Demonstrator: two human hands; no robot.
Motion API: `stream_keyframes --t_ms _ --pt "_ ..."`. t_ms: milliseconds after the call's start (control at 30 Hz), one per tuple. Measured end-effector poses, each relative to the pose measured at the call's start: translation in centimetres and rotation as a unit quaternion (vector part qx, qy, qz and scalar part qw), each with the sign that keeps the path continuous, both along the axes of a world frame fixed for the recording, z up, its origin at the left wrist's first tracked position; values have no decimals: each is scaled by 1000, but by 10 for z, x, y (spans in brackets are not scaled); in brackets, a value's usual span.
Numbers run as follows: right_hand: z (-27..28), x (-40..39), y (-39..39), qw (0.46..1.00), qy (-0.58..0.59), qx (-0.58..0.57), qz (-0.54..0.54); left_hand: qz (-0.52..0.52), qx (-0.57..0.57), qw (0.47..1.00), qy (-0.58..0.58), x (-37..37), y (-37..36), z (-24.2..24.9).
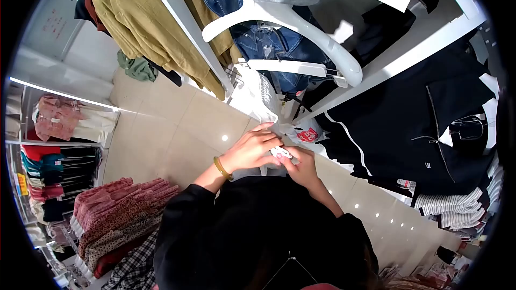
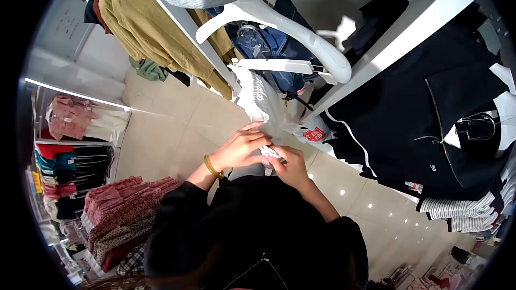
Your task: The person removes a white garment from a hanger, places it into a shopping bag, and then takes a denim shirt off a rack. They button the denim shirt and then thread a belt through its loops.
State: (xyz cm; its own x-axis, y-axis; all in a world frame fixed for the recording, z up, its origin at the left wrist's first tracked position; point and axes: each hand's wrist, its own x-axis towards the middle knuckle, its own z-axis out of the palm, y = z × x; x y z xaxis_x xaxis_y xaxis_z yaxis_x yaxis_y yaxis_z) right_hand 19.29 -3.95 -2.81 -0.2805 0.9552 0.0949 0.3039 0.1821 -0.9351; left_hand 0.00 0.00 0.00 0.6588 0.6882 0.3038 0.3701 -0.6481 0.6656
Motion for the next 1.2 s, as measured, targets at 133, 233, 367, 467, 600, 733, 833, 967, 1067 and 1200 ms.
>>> stream_keyframes --t_ms 133,233,367,467,600,733,833,967,1067,1200 --pt "9 0 3 995 29 94 -25 1 -37 999 33 -16 -17 1" --pt "18 16 27 956 43 180 -229 12 -18 1000 4 -14 -26 1" --pt "29 38 89 910 -3 257 -326 10 -2 1000 -8 -3 -32 7" --pt "29 29 119 916 29 252 -311 14 6 1000 3 -5 -37 3" --pt "29 6 128 924 84 227 -297 23 9 1000 7 -14 -42 6" --pt "26 4 143 914 47 226 -335 33 -4 999 18 -23 -45 8" --pt "25 7 155 920 47 192 -338 43 -9 999 4 -26 -46 5" --pt "16 13 174 939 54 178 -290 67 -3 998 -13 -32 -45 4" --pt "12 10 183 926 69 193 -317 63 -9 998 -3 -38 -42 5" --pt "9 17 200 930 21 201 -307 65 -17 998 8 -44 -40 5"
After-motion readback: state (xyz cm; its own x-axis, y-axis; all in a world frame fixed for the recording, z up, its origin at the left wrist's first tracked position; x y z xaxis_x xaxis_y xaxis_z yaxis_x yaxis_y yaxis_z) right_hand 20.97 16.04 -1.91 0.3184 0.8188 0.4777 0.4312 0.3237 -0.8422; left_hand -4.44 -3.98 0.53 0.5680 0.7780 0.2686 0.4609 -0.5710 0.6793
